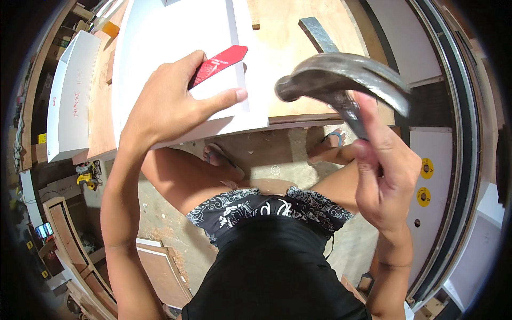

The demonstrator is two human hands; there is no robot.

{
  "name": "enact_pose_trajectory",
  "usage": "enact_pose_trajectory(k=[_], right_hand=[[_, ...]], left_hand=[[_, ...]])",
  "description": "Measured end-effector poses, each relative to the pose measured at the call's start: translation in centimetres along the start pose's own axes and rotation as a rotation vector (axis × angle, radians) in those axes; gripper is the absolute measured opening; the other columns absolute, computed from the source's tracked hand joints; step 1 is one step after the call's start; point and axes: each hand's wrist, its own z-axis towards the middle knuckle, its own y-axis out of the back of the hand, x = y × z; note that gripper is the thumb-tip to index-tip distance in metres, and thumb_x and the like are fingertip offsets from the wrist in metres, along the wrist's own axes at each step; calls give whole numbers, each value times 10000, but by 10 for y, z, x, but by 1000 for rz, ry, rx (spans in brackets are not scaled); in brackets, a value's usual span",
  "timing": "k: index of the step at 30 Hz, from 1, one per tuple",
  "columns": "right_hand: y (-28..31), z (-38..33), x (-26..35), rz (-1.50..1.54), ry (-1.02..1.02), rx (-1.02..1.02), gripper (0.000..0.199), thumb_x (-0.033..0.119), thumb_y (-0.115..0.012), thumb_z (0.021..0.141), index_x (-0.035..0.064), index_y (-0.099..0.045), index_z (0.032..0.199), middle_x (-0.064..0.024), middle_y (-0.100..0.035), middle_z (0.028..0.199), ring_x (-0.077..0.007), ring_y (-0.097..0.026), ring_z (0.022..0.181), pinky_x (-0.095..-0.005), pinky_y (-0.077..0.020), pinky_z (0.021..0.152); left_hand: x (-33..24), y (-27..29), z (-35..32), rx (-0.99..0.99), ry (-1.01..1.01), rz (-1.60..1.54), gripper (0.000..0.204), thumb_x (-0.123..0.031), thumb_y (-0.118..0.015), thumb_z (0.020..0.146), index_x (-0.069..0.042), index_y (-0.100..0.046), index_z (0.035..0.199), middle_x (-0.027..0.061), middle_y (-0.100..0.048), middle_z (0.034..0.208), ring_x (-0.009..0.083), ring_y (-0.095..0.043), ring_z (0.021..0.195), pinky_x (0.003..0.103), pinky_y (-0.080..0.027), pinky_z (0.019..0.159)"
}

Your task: The person assembles a white wooden box by sanding edges and hammering nails. They use a sanding block to smooth the edges and a hammer to drive nails into the box structure.

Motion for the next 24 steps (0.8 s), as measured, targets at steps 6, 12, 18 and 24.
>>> enact_pose_trajectory(k=[6, 12, 18, 24], right_hand=[[-30, -26, -23, 538, -458, -146, 410, 201, -551, 1140, -29, -580, 1477, -28, -653, 942, -26, -440, 653, -179, -348, 603], [-68, -44, -35, 984, -550, -104, 308, 167, -604, 1118, -53, -610, 1333, -1, -602, 898, -50, -520, 738, -217, -428, 665], [-76, -39, -50, 639, -61, -107, 300, 82, -654, 1049, -86, -682, 1296, -100, -698, 970, -166, -630, 755, -259, -504, 694], [-51, -2, -25, 523, 75, -113, 425, -129, -762, 800, -8, -772, 1207, -113, -590, 794, -238, -568, 630, -326, -457, 570]], left_hand=[[-17, -8, 2, 242, 174, -261, 583, -489, -955, 786, -55, -596, 933, -15, -518, 815, 113, -474, 766, 280, -409, 682], [-25, 4, 9, 409, 279, -354, 500, -373, -961, 798, -51, -650, 1021, 4, -627, 921, 125, -573, 886, 279, -472, 803], [-11, 3, 11, 453, 274, -503, 567, -266, -965, 774, -22, -656, 1182, 8, -623, 986, 142, -562, 916, 293, -457, 865], [-16, 0, 11, 425, 358, -561, 587, -233, -977, 732, -30, -654, 1178, 23, -630, 1018, 169, -583, 993, 329, -463, 948]])
